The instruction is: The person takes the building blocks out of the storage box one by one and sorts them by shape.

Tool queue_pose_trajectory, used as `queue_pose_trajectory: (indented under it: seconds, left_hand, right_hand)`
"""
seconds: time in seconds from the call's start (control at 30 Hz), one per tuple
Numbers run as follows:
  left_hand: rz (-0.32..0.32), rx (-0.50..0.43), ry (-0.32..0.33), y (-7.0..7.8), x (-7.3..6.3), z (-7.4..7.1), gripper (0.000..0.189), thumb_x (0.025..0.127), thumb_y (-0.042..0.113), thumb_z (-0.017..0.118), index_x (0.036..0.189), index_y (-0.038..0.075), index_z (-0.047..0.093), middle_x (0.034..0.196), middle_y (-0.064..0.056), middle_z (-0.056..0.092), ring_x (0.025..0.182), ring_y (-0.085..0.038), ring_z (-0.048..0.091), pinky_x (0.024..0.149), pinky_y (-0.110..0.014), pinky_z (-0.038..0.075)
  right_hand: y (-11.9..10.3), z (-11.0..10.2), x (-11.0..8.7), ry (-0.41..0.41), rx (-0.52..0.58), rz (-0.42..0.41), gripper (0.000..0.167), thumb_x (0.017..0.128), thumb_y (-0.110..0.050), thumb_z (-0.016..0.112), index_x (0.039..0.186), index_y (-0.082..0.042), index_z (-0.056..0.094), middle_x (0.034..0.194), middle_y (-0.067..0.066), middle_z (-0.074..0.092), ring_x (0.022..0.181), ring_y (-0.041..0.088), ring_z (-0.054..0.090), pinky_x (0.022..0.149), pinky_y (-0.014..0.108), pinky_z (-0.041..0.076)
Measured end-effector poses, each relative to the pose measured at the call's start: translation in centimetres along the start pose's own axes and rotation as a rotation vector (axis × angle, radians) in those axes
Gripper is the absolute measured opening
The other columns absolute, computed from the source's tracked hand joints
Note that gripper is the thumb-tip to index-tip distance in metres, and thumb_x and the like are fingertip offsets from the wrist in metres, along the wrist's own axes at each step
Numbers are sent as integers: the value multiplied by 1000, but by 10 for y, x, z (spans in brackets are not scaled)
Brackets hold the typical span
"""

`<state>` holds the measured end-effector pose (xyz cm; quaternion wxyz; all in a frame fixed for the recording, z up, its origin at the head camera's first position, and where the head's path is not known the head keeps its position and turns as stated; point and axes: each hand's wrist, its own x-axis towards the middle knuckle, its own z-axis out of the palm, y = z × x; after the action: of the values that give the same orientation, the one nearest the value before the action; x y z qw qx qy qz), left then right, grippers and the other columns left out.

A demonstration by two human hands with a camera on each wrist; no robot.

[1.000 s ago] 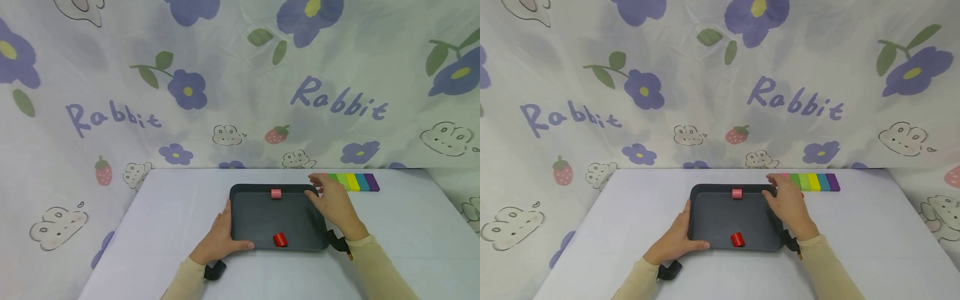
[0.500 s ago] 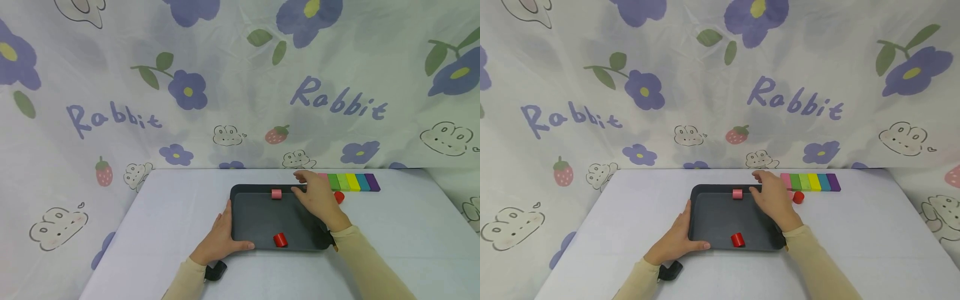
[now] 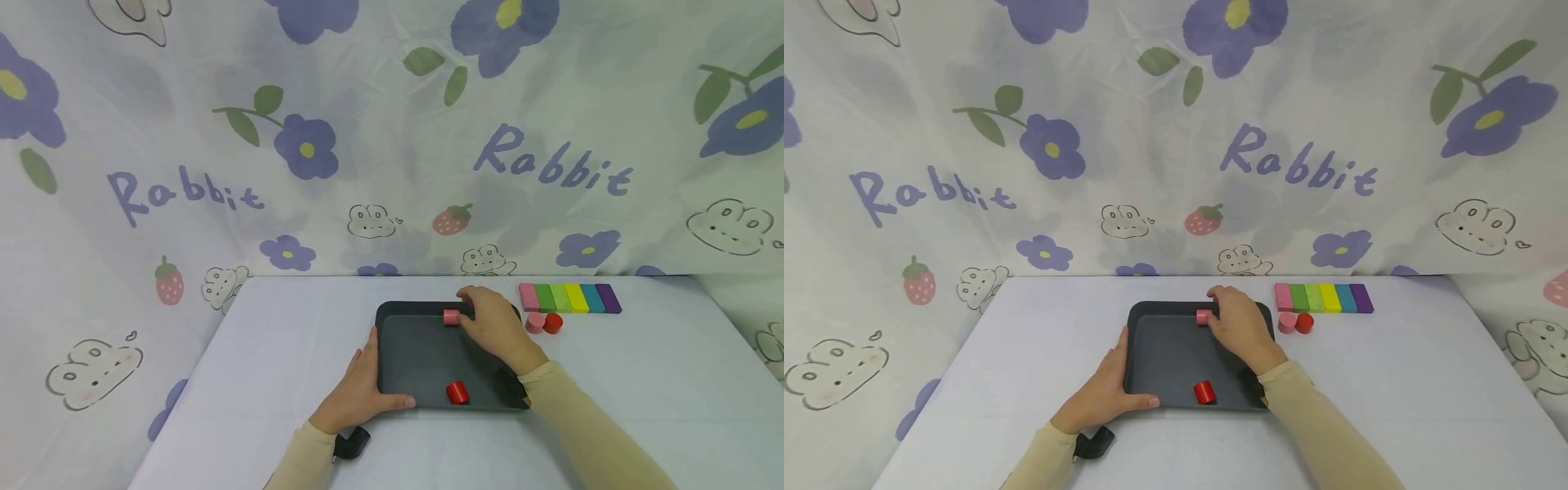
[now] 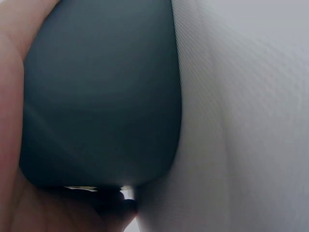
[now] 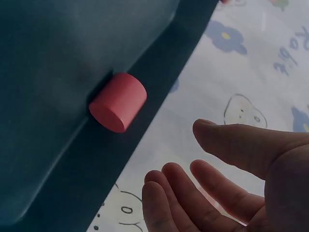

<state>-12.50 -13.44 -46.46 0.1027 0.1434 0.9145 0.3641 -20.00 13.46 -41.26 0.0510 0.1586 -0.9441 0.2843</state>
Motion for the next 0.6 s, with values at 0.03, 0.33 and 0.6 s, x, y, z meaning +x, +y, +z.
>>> queue_pose_trajectory:
  seconds: [0.03, 0.33, 0.6]
  left_hand:
    - [3, -1, 0, 0, 0, 0, 139, 74, 59, 83, 158, -3, -9, 167, -17, 2, 153, -30, 11, 122, -56, 5]
    - [14, 3, 1, 1, 0, 0, 139, 74, 58, 84, 157, -4, -10, 167, -17, 1, 153, -29, 11, 122, -55, 5]
    - [20, 10, 7, -1, 0, 0, 139, 74, 58, 84, 157, -5, -9, 167, -19, 1, 153, -30, 11, 122, -56, 6]
  right_hand:
    - [0, 2, 1, -7, -6, -5, 38, 87, -9, 76, 122, 2, 66, 112, 16, 70, 102, 30, 66, 90, 48, 56]
    - [-4, 11, 3, -49, -55, -49, 37, 87, -13, 79, 119, 3, 67, 108, 16, 70, 93, 27, 66, 87, 45, 57]
    - [-4, 17, 5, -73, -109, -66, 38, 86, -12, 79, 119, 3, 67, 106, 15, 70, 92, 26, 66, 85, 44, 57]
